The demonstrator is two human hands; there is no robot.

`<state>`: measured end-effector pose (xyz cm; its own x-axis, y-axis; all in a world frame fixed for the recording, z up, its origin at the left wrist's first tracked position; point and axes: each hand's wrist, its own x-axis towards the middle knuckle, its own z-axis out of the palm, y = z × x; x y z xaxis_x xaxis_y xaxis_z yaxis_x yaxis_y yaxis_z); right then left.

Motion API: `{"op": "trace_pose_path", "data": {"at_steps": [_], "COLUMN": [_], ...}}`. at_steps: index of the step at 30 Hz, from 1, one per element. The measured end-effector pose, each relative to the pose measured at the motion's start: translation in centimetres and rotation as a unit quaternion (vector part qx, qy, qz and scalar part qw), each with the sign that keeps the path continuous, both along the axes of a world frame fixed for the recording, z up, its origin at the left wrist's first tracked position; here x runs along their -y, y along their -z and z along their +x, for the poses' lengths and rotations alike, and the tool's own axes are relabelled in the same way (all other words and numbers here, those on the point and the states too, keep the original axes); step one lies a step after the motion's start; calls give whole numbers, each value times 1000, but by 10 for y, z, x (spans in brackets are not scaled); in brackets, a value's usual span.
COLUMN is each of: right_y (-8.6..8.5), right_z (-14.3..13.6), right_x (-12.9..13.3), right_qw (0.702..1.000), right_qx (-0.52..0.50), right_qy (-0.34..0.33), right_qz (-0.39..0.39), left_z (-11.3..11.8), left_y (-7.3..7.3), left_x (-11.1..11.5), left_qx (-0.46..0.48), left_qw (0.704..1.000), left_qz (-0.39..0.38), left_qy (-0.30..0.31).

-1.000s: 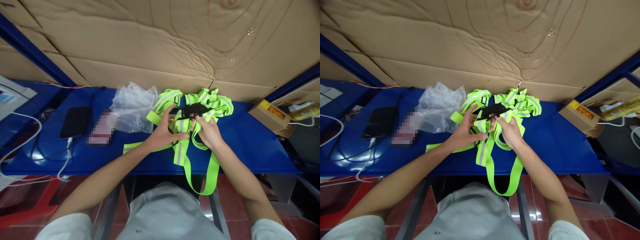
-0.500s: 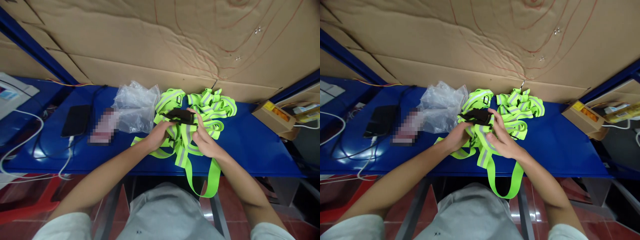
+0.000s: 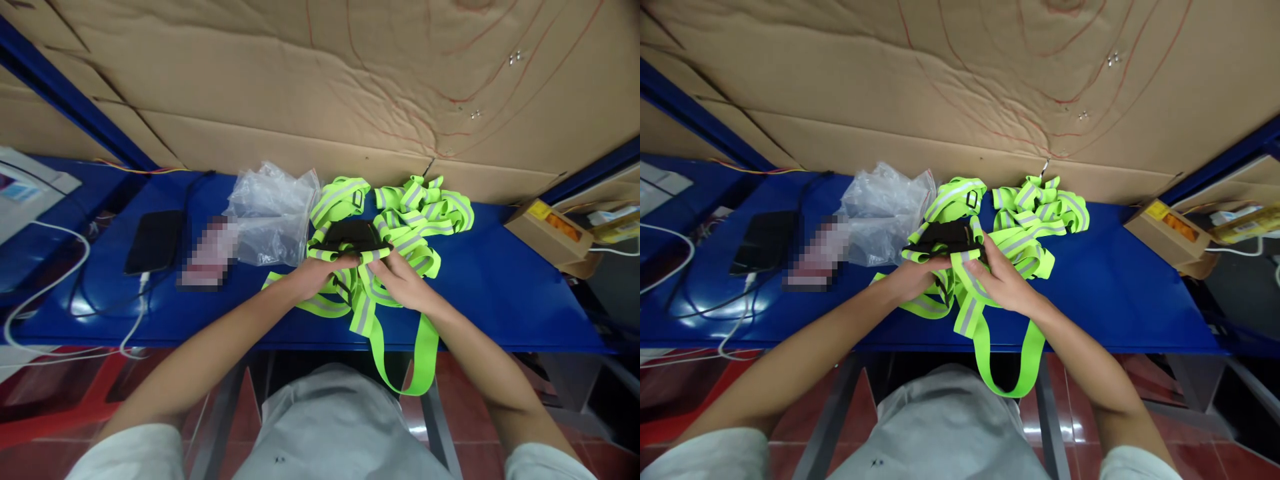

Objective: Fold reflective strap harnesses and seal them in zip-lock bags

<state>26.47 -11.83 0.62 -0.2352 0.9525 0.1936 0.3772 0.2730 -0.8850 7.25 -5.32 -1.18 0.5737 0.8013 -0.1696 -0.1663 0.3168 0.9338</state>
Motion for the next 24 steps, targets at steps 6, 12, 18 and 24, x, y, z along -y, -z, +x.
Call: {"op": "trace_pose_path", "data": {"at_steps": [6, 12, 18, 24], "right_y": [3, -1, -5, -11], "right_z": [2, -1, 1, -6], "right_x": [-1, -1, -1, 0], "right_qw": [1000, 999, 997, 998], "right_qx": [-9, 3, 35, 38], "right_qy": [-6, 36, 71, 42], "right_qz": [13, 36, -17, -30], "left_z": [-10, -3, 3, -3], "left_y": [-1, -9, -7, -14], "left_x": [2, 10, 7, 9], "left_qx": [-38, -84, -76, -74], "left_qw": [997, 994, 991, 995], "left_qz": [50, 69, 66, 44], "left_qy": [44, -14, -92, -51]}}
